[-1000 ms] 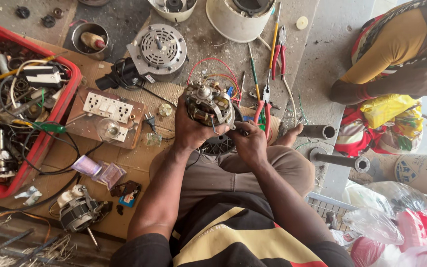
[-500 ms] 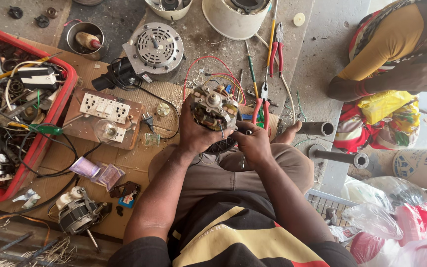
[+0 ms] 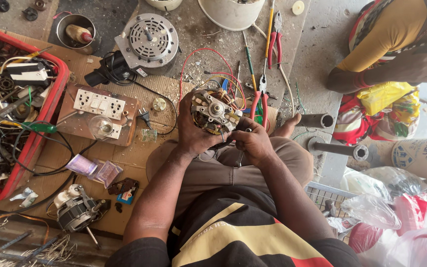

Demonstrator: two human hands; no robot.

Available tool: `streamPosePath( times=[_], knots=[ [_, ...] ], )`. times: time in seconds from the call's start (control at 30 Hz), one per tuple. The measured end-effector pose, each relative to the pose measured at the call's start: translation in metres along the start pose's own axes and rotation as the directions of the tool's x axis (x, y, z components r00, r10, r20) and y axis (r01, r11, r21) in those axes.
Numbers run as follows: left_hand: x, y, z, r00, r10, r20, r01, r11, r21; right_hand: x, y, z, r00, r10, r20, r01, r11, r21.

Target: The person sits on the ground with an electric motor armature on their lap, working on its windings and wires. They use pliers to grip and pull wiring, manipulate the copper windings by hand, and use a screwdriver on the motor assembly while turning the armature over.

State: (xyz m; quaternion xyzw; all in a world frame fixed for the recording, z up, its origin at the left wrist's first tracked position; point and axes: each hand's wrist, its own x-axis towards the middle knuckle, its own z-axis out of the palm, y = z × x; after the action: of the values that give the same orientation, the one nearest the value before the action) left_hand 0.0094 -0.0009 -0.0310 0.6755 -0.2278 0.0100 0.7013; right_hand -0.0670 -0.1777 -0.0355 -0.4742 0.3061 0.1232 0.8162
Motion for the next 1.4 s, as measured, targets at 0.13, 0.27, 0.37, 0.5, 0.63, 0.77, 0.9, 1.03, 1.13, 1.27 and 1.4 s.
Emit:
streamPosePath(
  times=[0.13,0.27,0.37,0.5,0.63,0.77,0.9,1.03,1.13,1.27,1.4],
  knots=[
    [-0.002,0.0,-0.002,1.0,0.024,0.004,-0.024,1.0,0.019,0.0,0.003,0.001,1.0,-0.021,-0.022,0.02,0.998,-0.067],
    [-0.003,0.001,-0.004,0.999,0.022,0.026,-0.021,1.0,-0.017,0.0,0.007,0.003,0.998,-0.063,-0.027,0.061,0.995,-0.081],
    [-0.003,0.002,-0.006,0.996,-0.046,0.075,0.052,0.995,-0.082,0.0,0.01,0.002,0.999,-0.035,-0.027,0.034,0.998,-0.047],
    [-0.004,0.003,-0.007,0.996,-0.037,0.075,0.041,0.998,-0.045,0.0,0.012,0.0,0.999,-0.039,-0.01,0.039,0.999,-0.013],
    [-0.005,0.002,-0.009,0.995,-0.031,0.096,0.034,0.999,-0.026,-0.001,0.014,-0.002,0.999,-0.029,-0.025,0.029,0.999,-0.018],
    [-0.006,0.001,-0.01,0.995,-0.024,0.092,0.019,0.999,0.049,-0.006,0.009,-0.002,0.994,-0.065,-0.087,0.057,0.994,-0.092],
    [-0.005,0.0,-0.01,0.995,-0.046,0.085,0.043,0.998,0.044,-0.024,-0.004,0.002,0.947,-0.278,-0.159,0.259,0.957,-0.131],
    [-0.003,0.0,-0.01,0.998,0.0,0.06,-0.001,1.0,0.021,-0.045,-0.011,0.015,0.912,-0.394,-0.112,0.34,0.881,-0.33],
    [-0.003,0.0,-0.009,0.999,0.001,0.044,0.0,1.0,-0.013,-0.047,-0.011,0.027,0.825,-0.564,-0.02,0.492,0.736,-0.465],
    [-0.003,-0.001,-0.008,0.999,0.0,0.039,0.001,1.0,-0.016,-0.04,-0.009,0.031,0.703,-0.705,0.099,0.633,0.555,-0.54],
    [-0.004,-0.003,-0.008,0.999,-0.019,0.047,0.021,0.998,-0.06,-0.037,-0.006,0.025,0.707,-0.702,0.08,0.587,0.521,-0.619]
  ],
)
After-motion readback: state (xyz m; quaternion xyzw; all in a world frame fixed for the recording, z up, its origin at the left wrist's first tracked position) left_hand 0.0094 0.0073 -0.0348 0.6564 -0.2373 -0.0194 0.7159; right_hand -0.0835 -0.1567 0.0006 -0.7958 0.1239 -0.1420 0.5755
